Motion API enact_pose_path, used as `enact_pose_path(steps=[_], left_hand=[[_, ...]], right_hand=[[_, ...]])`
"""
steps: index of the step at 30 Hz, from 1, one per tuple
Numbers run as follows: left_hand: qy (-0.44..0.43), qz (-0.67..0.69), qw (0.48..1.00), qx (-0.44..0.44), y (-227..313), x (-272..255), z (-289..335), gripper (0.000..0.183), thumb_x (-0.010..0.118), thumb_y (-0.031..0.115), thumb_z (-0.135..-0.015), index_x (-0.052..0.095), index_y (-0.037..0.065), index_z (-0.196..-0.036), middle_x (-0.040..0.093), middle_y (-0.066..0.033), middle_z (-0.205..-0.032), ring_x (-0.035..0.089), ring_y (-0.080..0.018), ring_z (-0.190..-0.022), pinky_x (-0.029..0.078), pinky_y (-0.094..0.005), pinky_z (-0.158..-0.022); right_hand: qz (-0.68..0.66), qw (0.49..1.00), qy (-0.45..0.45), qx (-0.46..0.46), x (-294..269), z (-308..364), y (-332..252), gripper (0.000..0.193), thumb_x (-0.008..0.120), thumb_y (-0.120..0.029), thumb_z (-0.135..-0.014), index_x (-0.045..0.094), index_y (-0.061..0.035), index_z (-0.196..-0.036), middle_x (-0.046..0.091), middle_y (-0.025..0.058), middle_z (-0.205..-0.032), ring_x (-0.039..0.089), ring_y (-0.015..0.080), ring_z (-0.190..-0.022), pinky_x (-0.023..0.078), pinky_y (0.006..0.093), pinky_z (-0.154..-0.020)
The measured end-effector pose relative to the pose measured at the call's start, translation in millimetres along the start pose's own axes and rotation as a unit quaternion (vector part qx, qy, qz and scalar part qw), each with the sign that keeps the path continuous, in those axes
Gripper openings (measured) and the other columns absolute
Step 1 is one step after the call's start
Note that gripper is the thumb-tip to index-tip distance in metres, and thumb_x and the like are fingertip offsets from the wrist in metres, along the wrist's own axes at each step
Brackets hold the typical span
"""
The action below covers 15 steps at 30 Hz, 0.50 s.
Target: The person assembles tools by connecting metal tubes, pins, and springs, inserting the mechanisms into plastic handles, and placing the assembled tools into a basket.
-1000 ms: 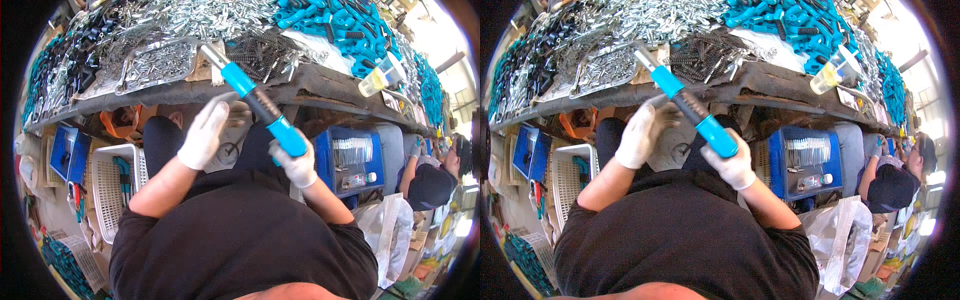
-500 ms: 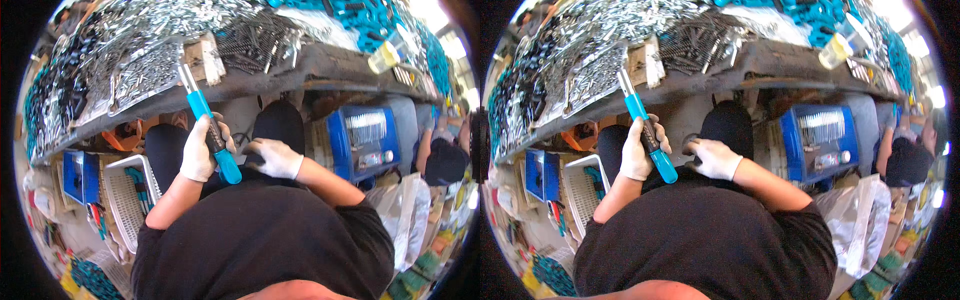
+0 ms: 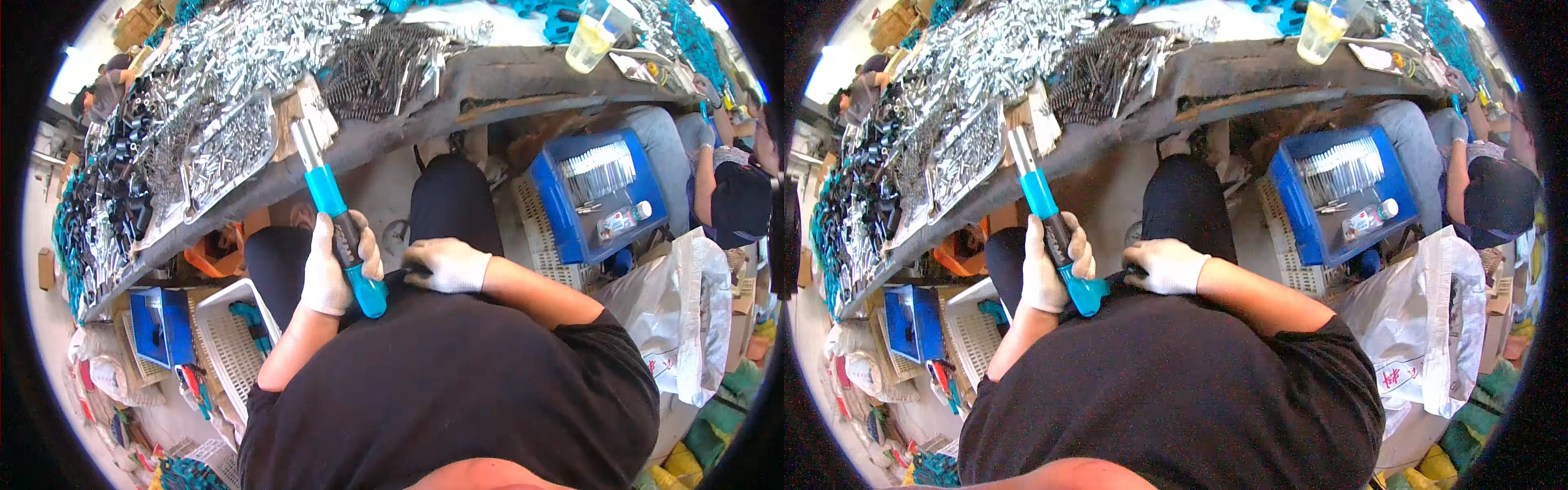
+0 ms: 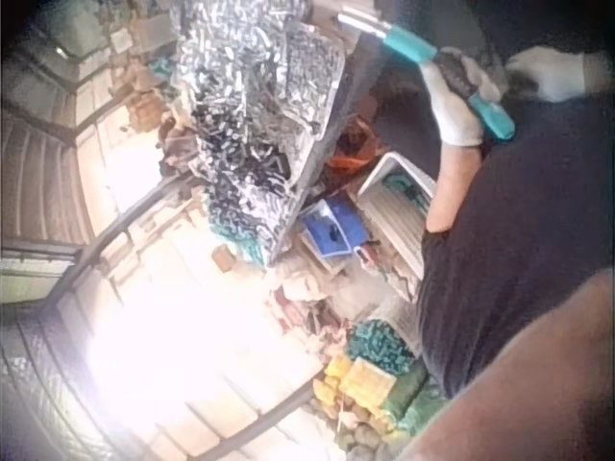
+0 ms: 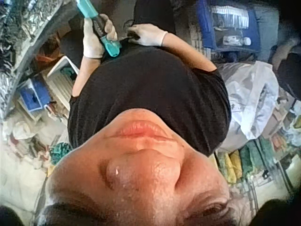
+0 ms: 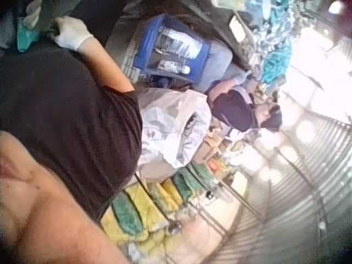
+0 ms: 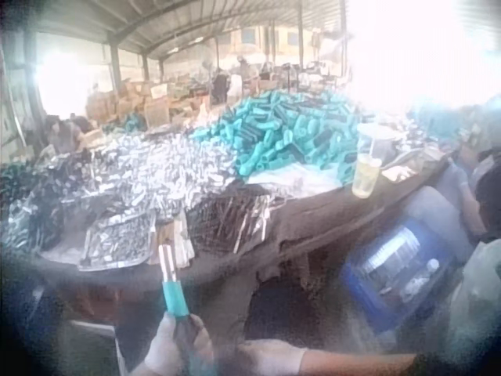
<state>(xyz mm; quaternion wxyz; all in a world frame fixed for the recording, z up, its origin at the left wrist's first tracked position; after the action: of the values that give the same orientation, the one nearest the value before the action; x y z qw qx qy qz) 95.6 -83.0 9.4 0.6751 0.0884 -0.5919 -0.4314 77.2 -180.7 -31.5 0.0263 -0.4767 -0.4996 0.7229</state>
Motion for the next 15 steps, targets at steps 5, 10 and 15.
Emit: enact_pose_path(steps=[5,10,15], left_hand=[[0.040,0.019,0.999,0.008,-1,-7,8,0.048,0.036,0.056,-0.097,0.051,0.011,-0.102,0.051,-0.0060,-0.071,0.047,-0.0190,-0.050,0.039,-0.0331,-0.052],[0.037,0.002,0.999,0.028,3,-9,12,0.048,0.037,0.050,-0.099,0.049,0.007,-0.115,0.058,-0.0082,-0.081,0.052,-0.0193,-0.053,0.045,-0.0337,-0.054],[0.021,-0.025,0.999,0.030,2,2,16,0.051,0.038,0.049,-0.098,0.046,0.003,-0.119,0.054,-0.0076,-0.077,0.051,-0.0187,-0.053,0.044,-0.0337,-0.053]], right_hand=[[0.001,0.999,-0.023,0.029,6,4,-2,0.028,0.061,-0.029,-0.087,0.061,-0.0049,-0.102,0.063,0.0155,-0.097,0.062,0.0346,-0.092,0.049,0.0424,-0.081],[-0.018,1.000,-0.013,-0.001,9,5,-3,0.032,0.060,-0.034,-0.087,0.060,-0.0035,-0.096,0.062,0.0190,-0.093,0.061,0.0378,-0.089,0.049,0.0451,-0.079],[-0.014,1.000,0.003,0.017,1,4,-7,0.028,0.065,-0.029,-0.085,0.062,-0.0037,-0.098,0.063,0.0178,-0.093,0.062,0.0363,-0.089,0.050,0.0427,-0.079]])
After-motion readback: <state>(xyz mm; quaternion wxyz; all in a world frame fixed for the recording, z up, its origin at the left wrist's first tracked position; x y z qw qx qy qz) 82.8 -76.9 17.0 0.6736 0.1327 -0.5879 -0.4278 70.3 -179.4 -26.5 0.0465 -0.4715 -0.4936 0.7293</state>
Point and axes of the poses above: each hand's wrist, its own z-axis away from the middle knuckle, its own x-axis out of the palm, y = z × x, the point moved 10 cm from there along -z, towards the middle knuckle
